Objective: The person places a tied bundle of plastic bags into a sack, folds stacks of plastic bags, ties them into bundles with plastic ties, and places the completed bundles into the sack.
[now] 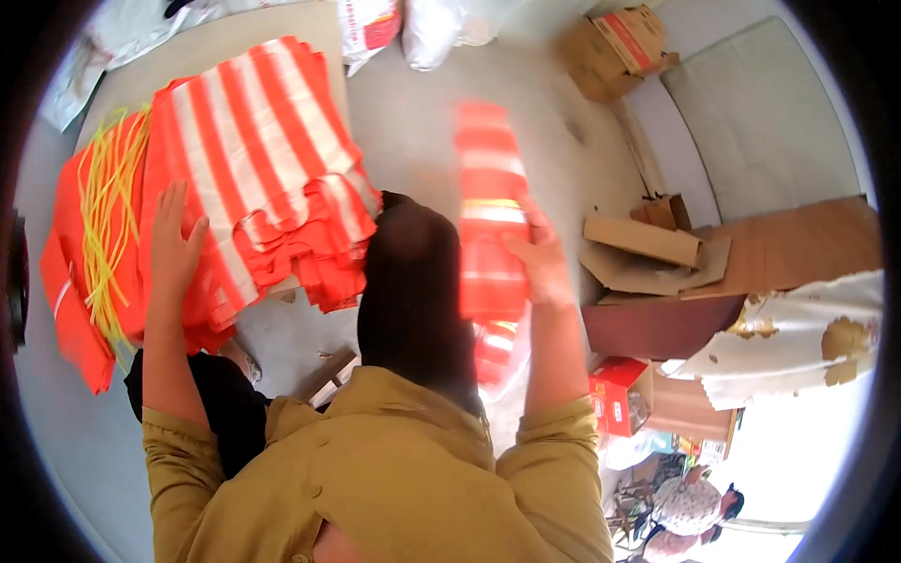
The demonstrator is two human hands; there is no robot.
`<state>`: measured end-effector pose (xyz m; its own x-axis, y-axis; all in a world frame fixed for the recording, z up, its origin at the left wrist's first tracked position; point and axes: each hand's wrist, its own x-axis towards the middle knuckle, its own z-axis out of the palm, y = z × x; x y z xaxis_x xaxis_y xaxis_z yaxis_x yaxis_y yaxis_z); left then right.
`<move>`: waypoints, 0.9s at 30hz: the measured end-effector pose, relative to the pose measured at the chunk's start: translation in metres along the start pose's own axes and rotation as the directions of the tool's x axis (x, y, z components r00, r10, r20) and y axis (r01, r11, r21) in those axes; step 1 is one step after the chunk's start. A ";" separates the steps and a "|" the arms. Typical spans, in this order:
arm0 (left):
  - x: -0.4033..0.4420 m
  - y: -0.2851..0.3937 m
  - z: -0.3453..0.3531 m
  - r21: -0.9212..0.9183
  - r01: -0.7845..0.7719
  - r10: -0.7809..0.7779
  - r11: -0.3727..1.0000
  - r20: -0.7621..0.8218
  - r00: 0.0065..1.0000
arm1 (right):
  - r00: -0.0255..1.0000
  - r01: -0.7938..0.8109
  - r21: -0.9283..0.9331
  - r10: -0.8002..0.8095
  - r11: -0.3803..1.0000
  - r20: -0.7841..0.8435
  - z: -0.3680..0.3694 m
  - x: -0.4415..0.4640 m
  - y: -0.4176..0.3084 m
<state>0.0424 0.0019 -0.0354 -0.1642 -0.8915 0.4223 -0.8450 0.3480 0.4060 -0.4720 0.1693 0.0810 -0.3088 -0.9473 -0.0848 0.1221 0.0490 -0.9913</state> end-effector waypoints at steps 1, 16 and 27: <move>0.000 0.004 0.005 0.094 0.022 -0.030 0.995 0.080 0.996 | 0.998 0.016 -0.021 -0.017 1.000 -0.055 -0.024 -0.009 -0.004; -0.011 0.003 0.025 0.273 -0.004 -0.052 0.962 0.199 0.979 | 0.906 -0.219 0.360 0.326 0.907 -0.271 -0.215 -0.122 0.264; -0.010 0.005 0.025 0.291 0.012 -0.077 0.957 0.211 0.974 | 0.754 -0.565 -0.136 0.442 0.814 -0.487 -0.178 -0.130 0.338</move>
<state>0.0272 0.0048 -0.0580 -0.2028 -0.9566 0.2092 -0.9586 0.2376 0.1572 -0.5590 0.3651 -0.2606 -0.6381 -0.5382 -0.5507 0.1451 0.6183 -0.7724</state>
